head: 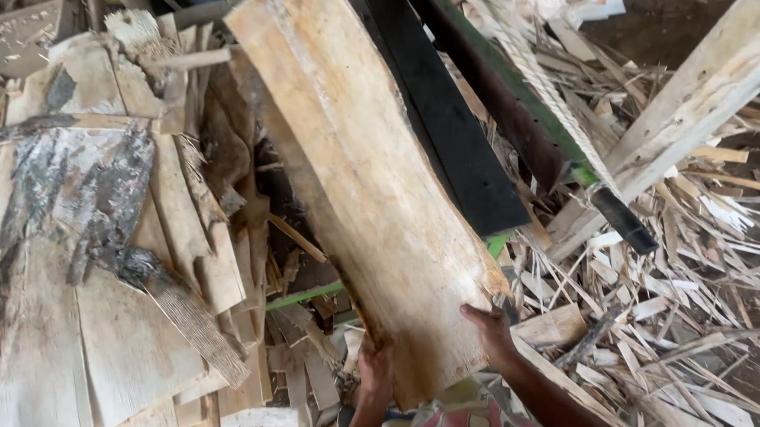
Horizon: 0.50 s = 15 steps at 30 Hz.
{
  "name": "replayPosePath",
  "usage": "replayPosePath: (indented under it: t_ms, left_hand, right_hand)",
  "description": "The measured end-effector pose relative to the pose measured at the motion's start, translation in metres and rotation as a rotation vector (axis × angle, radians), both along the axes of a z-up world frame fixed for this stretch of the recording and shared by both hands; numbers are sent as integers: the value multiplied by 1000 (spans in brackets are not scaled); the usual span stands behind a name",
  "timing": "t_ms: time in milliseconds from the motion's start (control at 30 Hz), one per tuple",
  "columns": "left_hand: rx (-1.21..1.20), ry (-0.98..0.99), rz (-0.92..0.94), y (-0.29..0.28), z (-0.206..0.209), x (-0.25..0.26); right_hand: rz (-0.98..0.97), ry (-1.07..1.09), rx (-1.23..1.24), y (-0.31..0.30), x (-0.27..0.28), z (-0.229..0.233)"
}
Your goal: Manually cutting thin sheets of wood veneer using a large lever shear.
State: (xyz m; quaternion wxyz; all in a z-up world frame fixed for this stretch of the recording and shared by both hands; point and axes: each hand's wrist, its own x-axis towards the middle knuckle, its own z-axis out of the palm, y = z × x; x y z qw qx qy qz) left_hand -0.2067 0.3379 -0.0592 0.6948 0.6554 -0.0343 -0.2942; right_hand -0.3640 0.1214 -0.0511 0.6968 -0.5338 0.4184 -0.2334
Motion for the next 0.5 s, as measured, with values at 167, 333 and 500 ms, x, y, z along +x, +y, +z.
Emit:
replayPosePath:
  t_ms: [167,333,500]
  left_hand:
    - [142,129,-59,-19,-22,-16]
    - [25,374,-14,-12,-11,-11]
    - [50,444,-18,-23,-7,3]
  right_hand:
    - [-36,86,53,-34,-21,-86]
    - [-63,-61,184,-19,-24,-59]
    - [187,-252,-390,-35,-31,-87]
